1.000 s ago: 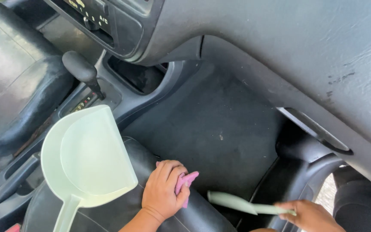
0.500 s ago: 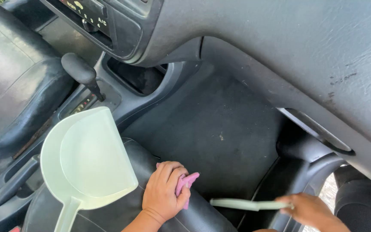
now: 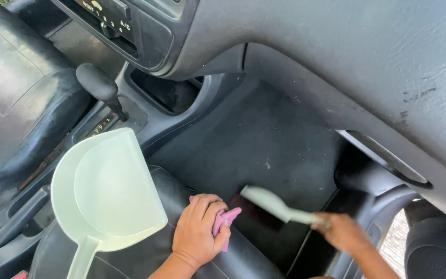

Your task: The person cleans the interior of a car using a small brush and a dustpan. They sweep debris from the door sill and floor mat into the dustpan and wipe the driver's seat with a pink cloth.

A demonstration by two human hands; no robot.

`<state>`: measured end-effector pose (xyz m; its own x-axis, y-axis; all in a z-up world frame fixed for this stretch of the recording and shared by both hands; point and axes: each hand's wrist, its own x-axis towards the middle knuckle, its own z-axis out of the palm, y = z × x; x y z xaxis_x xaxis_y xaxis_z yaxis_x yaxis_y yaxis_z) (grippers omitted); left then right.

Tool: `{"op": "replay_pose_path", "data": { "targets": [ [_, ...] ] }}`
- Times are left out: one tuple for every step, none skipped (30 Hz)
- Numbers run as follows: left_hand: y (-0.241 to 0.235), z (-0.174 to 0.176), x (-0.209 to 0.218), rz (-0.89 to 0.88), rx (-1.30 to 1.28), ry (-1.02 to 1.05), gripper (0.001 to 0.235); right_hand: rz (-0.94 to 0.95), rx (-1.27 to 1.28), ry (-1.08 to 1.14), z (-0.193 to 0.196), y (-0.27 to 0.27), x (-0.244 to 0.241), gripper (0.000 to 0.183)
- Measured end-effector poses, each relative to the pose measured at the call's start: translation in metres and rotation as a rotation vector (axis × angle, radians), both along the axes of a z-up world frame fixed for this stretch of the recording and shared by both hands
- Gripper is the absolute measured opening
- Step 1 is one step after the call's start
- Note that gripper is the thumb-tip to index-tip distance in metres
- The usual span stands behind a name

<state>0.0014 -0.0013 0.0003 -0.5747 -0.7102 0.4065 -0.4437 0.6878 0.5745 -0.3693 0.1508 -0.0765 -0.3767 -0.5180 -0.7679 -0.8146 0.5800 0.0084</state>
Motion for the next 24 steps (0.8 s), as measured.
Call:
{"op": "replay_pose_path", "data": {
  "targets": [
    [0.001,-0.001,0.000,0.004,0.036,-0.028,0.022,-0.110,0.005,0.127,0.001,-0.005,-0.019,0.049],
    [0.001,-0.002,0.000,0.008,0.072,-0.055,0.022,-0.219,0.004,0.254,0.003,-0.010,-0.038,0.056],
    [0.001,-0.004,0.000,0.009,0.071,-0.054,0.022,-0.218,0.003,0.255,0.014,-0.017,-0.033,0.056],
    [0.002,-0.005,0.000,0.013,0.098,-0.080,0.024,-0.267,-0.027,0.327,0.026,-0.023,-0.029,0.055],
    [0.002,-0.007,0.001,0.016,0.125,-0.107,0.027,-0.316,-0.058,0.396,0.037,-0.029,-0.024,0.054],
    [-0.001,-0.005,0.001,0.018,0.123,-0.107,0.027,-0.315,-0.059,0.396,0.032,-0.030,-0.014,0.054],
    [0.000,-0.004,0.001,0.017,0.106,-0.087,0.025,-0.380,-0.224,0.251,0.026,-0.028,-0.003,0.051],
    [0.001,-0.004,0.001,0.017,0.089,-0.067,0.023,-0.442,-0.390,0.105,0.021,-0.025,0.007,0.049],
    [0.001,-0.002,0.000,0.017,0.091,-0.064,0.023,-0.442,-0.389,0.108,0.014,-0.023,0.021,0.049],
    [0.000,0.000,-0.001,0.011,0.031,-0.012,0.021,-0.299,-0.319,-0.045,0.007,-0.021,0.035,0.043],
    [-0.001,0.002,-0.001,0.009,-0.032,0.037,0.019,-0.150,-0.255,-0.201,-0.001,-0.022,0.050,0.039],
    [0.000,0.002,0.000,0.013,-0.033,0.037,0.019,-0.146,-0.256,-0.202,-0.004,-0.026,0.048,0.039],
    [0.000,0.002,0.000,0.007,-0.028,0.034,0.021,-0.070,-0.129,-0.126,-0.007,-0.030,0.048,0.041],
    [-0.001,0.002,0.000,0.000,-0.023,0.030,0.023,0.006,-0.002,-0.049,-0.010,-0.034,0.048,0.043],
    [-0.001,0.002,0.000,-0.001,-0.025,0.030,0.023,0.004,-0.004,-0.049,-0.022,-0.033,0.020,0.043],
    [-0.001,0.002,0.000,0.000,-0.009,0.025,0.020,-0.090,-0.079,0.069,-0.035,-0.033,-0.007,0.049],
    [-0.001,0.002,0.000,0.007,0.008,0.022,0.017,-0.177,-0.157,0.186,-0.047,-0.032,-0.035,0.057],
    [0.001,0.000,0.001,0.011,0.008,0.021,0.017,-0.173,-0.157,0.185,-0.023,-0.042,-0.030,0.057],
    [0.000,-0.002,0.002,0.013,0.051,-0.023,0.022,-0.266,-0.176,0.262,0.003,-0.052,-0.025,0.055],
    [0.000,-0.005,0.002,0.016,0.094,-0.067,0.027,-0.357,-0.196,0.339,0.028,-0.061,-0.020,0.053],
    [-0.001,-0.004,0.002,0.014,0.094,-0.065,0.027,-0.358,-0.197,0.342,0.029,-0.061,-0.012,0.053],
    [-0.001,-0.005,0.001,0.011,0.076,-0.044,0.026,-0.457,-0.300,0.255,0.030,-0.061,-0.005,0.045],
    [0.000,-0.005,0.003,0.011,0.062,-0.027,0.024,-0.553,-0.398,0.166,0.030,-0.059,0.004,0.038],
    [-0.001,-0.003,0.002,0.011,0.067,-0.027,0.024,-0.552,-0.394,0.167,0.021,-0.055,0.016,0.038]
  ]
}}
